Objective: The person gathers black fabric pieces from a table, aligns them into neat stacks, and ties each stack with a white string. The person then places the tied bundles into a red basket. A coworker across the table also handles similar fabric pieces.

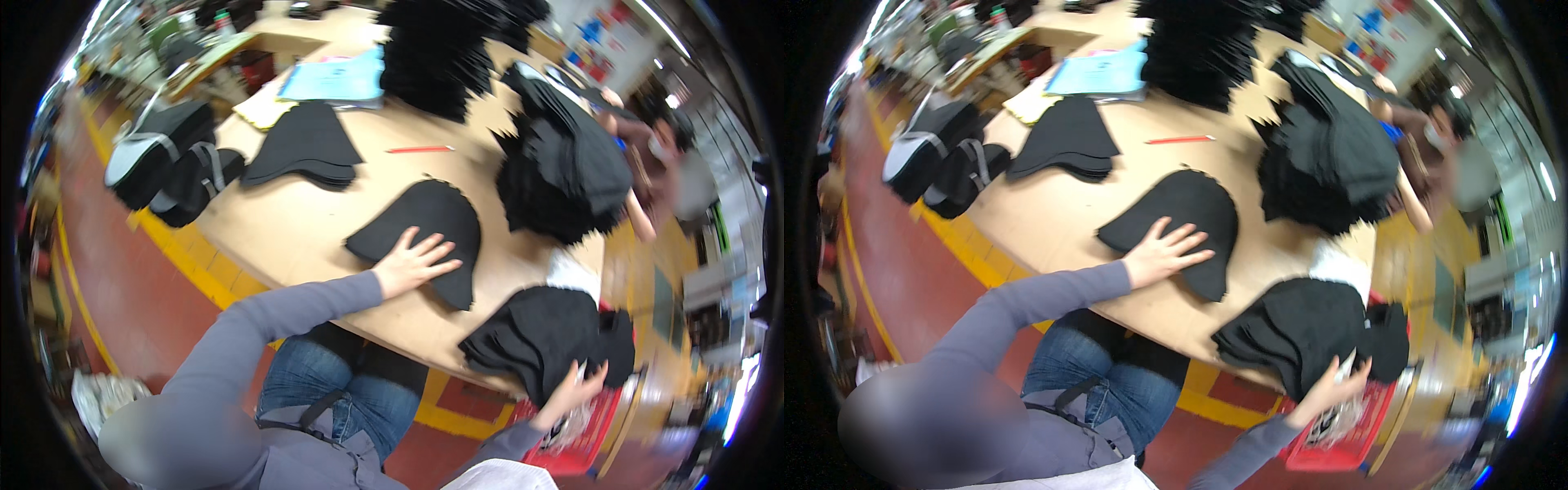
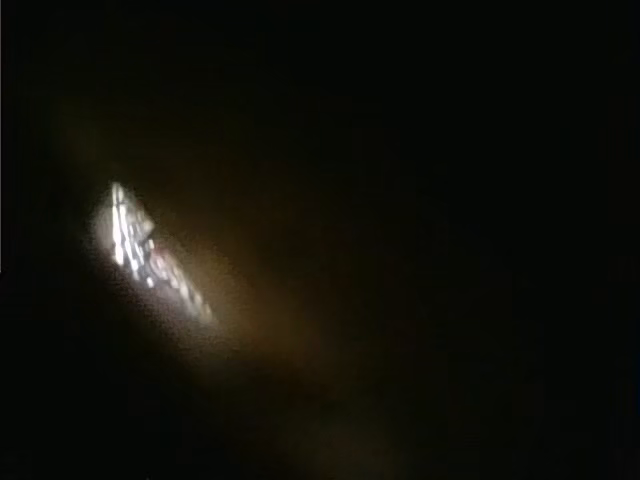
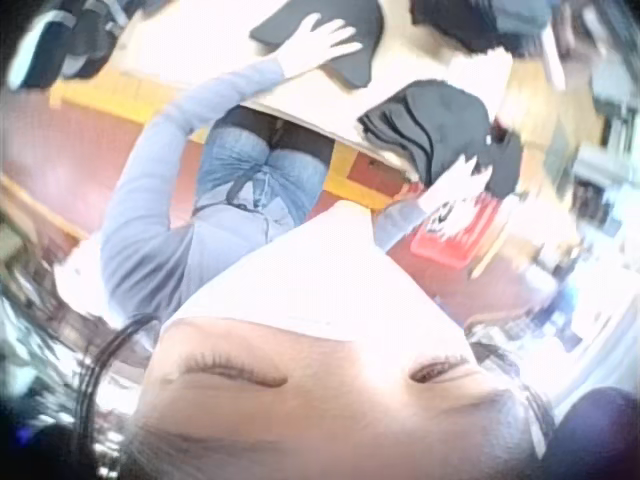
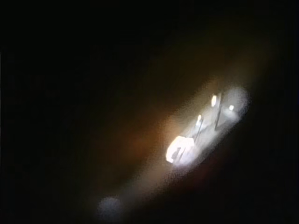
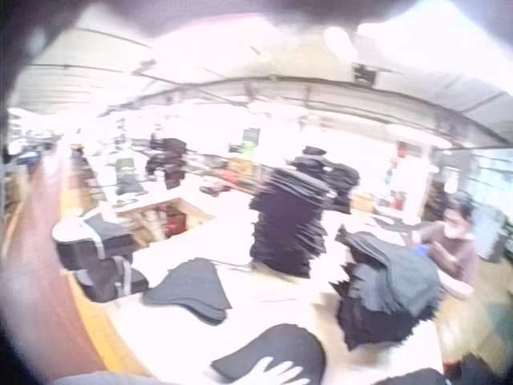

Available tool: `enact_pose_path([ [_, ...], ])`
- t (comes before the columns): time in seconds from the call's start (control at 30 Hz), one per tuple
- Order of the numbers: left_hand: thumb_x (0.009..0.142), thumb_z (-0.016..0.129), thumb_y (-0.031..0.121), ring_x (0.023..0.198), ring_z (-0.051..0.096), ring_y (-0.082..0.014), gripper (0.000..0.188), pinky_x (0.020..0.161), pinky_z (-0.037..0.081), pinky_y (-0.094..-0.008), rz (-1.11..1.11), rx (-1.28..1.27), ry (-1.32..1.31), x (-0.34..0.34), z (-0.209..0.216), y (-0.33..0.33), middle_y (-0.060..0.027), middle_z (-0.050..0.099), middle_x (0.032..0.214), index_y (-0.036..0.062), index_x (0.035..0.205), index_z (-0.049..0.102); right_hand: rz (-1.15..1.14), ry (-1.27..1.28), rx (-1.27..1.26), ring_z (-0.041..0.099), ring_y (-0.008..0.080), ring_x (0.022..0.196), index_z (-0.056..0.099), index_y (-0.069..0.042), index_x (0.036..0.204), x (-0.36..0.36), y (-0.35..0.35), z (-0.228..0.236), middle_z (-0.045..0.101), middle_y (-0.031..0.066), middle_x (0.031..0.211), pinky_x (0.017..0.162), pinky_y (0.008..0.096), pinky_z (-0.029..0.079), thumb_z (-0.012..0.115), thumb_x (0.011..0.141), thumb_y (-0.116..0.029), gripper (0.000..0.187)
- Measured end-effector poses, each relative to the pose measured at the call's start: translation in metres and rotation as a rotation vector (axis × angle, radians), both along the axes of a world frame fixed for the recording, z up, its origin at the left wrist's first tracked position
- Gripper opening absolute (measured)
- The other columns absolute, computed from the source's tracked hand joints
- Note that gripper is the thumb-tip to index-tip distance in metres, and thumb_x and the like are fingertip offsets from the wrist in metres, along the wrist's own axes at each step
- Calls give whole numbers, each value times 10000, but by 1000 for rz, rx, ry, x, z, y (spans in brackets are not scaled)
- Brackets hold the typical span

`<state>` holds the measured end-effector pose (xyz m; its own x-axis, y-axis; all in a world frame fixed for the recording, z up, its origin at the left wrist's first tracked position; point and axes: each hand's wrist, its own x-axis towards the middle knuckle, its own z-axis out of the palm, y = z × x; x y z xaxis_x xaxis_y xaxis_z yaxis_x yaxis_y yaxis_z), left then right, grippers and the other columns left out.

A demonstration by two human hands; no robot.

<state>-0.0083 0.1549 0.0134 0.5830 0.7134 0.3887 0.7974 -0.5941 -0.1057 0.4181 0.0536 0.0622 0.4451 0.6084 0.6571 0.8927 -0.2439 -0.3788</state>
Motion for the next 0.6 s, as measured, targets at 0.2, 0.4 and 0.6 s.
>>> enact_pose_path([
  [0.2, 810, 716, 457, 1421, 308, -320, 804, 1075, 278, -654, -59, -265, -134, -4, 4, 58, -118, 346, 1519, 251, 1497, 354, 571, 786, 91, 576, 173, 911, 493, 21, 1272, -169, -24, 10, 586, 107, 1063, 816, 304, 480, 562, 926, 38, 354],
  [0.4, 812, 736, 244, 1256, 494, -331, 607, 1054, 409, -412, 60, -300, -1204, -157, 8, 98, -174, 507, 1354, 18, 1330, 514, 944, 634, -237, 618, 182, 637, 613, 1, 1142, -239, -40, -58, 644, 152, 1044, 535, 238, 498, 658, 822, 59, 329],
  [0.6, 724, 748, 573, 1240, 539, -356, 936, 1048, 426, -393, 1246, -326, -835, -383, 1, 76, -274, 545, 1331, -76, 1341, 475, 773, 344, -127, 564, 141, 560, 670, 7, 942, -247, -39, -78, 629, 83, 761, 479, 264, 439, 634, 843, 58, 117],
])
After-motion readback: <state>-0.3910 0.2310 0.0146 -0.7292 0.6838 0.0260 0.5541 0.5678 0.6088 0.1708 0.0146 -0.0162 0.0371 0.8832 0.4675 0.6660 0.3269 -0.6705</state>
